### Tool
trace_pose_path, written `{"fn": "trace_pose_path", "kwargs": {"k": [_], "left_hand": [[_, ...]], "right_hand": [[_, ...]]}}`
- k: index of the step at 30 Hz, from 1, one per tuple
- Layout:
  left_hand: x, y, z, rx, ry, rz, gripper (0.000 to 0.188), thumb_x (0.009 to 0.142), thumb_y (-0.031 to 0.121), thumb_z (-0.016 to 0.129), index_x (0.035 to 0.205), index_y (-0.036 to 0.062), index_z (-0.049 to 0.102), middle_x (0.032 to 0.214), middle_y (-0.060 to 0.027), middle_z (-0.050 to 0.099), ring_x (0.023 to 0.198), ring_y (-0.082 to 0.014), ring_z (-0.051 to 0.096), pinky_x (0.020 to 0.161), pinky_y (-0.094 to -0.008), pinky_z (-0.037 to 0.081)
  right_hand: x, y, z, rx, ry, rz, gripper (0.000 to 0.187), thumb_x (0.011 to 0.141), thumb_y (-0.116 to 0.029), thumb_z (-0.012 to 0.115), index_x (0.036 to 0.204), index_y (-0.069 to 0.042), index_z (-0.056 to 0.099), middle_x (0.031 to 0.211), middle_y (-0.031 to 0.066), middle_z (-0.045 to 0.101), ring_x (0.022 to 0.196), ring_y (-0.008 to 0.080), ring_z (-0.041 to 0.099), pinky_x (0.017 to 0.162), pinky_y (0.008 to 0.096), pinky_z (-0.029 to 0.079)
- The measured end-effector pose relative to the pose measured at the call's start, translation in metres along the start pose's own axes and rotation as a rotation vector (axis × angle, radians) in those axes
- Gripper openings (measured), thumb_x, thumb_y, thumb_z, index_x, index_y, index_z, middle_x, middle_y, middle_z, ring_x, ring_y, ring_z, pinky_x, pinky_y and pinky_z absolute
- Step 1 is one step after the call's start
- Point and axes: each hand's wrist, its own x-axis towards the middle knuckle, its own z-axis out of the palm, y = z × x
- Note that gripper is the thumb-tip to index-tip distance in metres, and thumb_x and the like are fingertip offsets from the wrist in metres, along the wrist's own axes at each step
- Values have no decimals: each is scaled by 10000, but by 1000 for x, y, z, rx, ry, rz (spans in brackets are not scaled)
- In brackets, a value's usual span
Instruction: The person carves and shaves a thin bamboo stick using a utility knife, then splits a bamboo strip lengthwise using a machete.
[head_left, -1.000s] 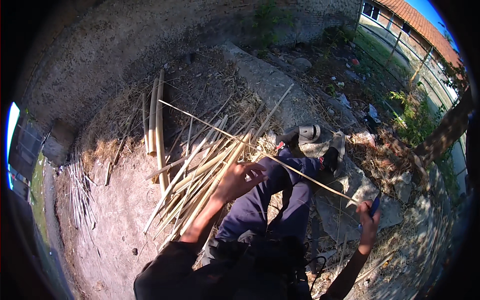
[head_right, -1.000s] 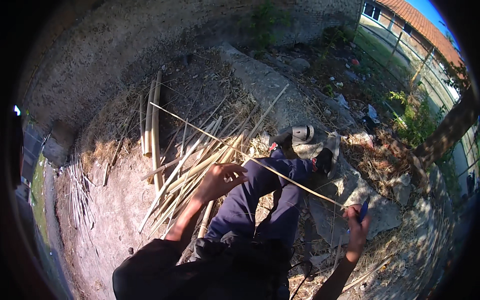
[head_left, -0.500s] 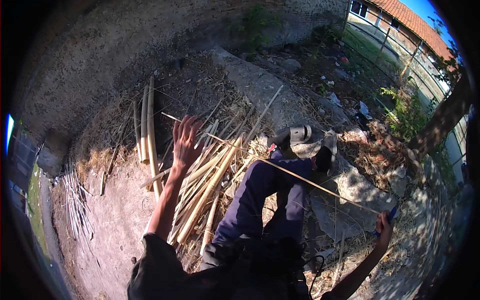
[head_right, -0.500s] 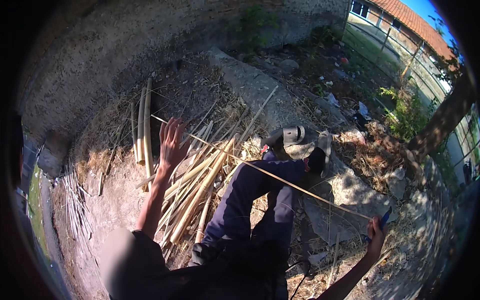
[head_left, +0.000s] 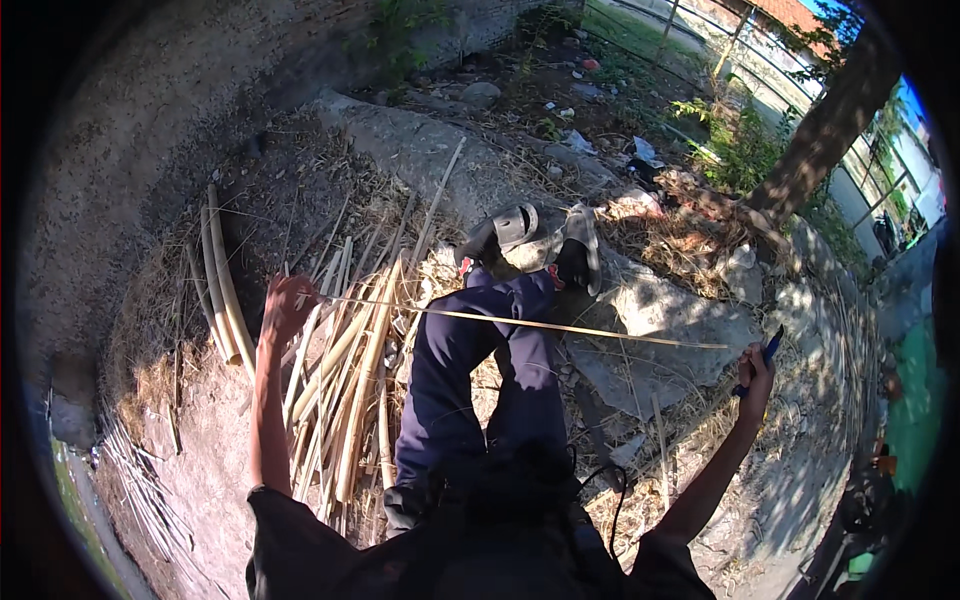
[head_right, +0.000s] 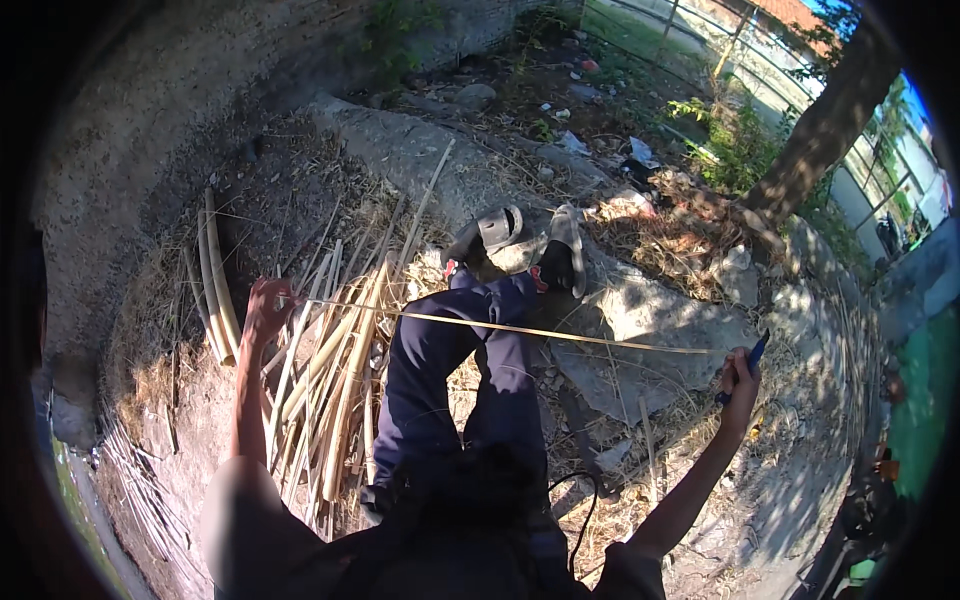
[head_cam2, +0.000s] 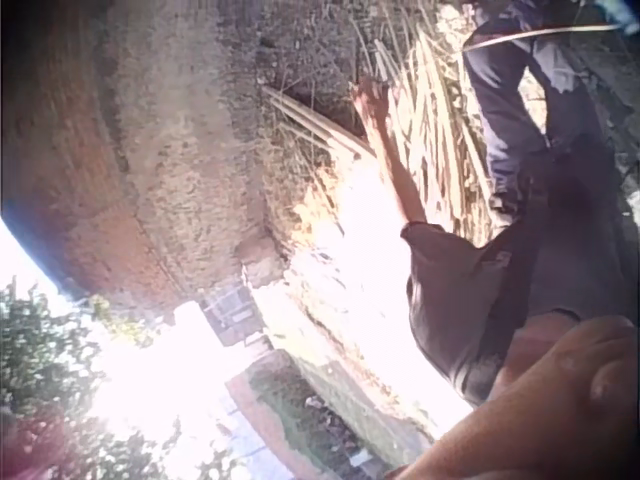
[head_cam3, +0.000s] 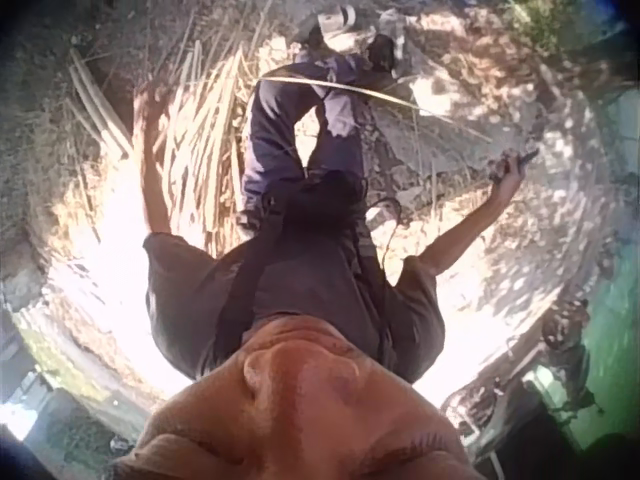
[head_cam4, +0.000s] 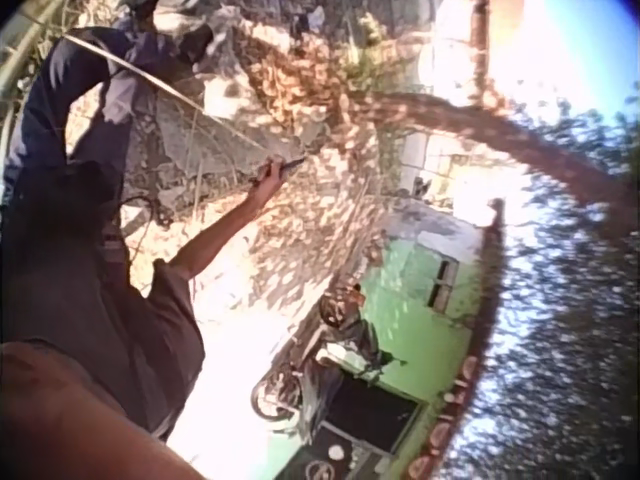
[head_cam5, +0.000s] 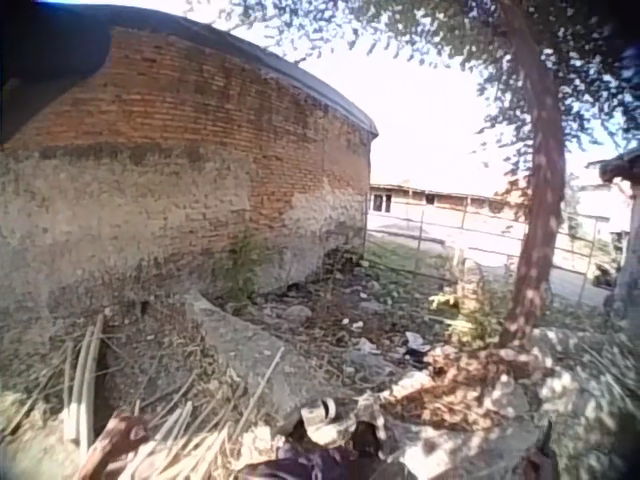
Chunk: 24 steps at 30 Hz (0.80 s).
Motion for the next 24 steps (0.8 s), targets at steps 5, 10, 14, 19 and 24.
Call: {"fn": "trace_pose_path", "kwargs": {"k": [5,10,14,19,24], "left_hand": [[0,0,0,-105,128,-46,196,857,153,835,950,53,694,894,-104,716,882,-282,724,869,-420,550],[20,26,-3,-76,470,-179,272,896,242,849,913,30,681,880,-127,714,808,-269,724,756,-376,567],[42,51,-3,-10,657,-309,329,934,333,816,913,35,678,856,-136,727,807,-307,719,751,-413,550],[61,75,13,-121,688,-404,387,946,390,800,918,21,688,887,-149,746,821,-314,740,779,-414,573],[72,91,18,-290,696,-416,385,1011,403,728,1016,19,698,916,-121,753,843,-234,724,810,-370,558]], "right_hand": [[3,2,-10,-134,200,16,217,1056,-277,673,1064,-62,692,767,-8,630,514,5,394,469,223,262],[2,5,24,-491,350,-367,298,1065,-313,660,1146,-38,737,832,24,705,690,69,556,645,263,413],[-4,9,68,-549,503,-500,343,1089,-307,609,1281,-53,737,900,42,754,814,119,625,805,314,482],[-8,-5,101,-487,491,-494,456,1087,-271,606,1490,-59,601,912,-12,768,600,22,343,541,249,299],[-21,-32,112,-484,443,-410,407,1091,-199,582,1474,-67,615,896,55,748,839,88,618,770,291,463]]}}
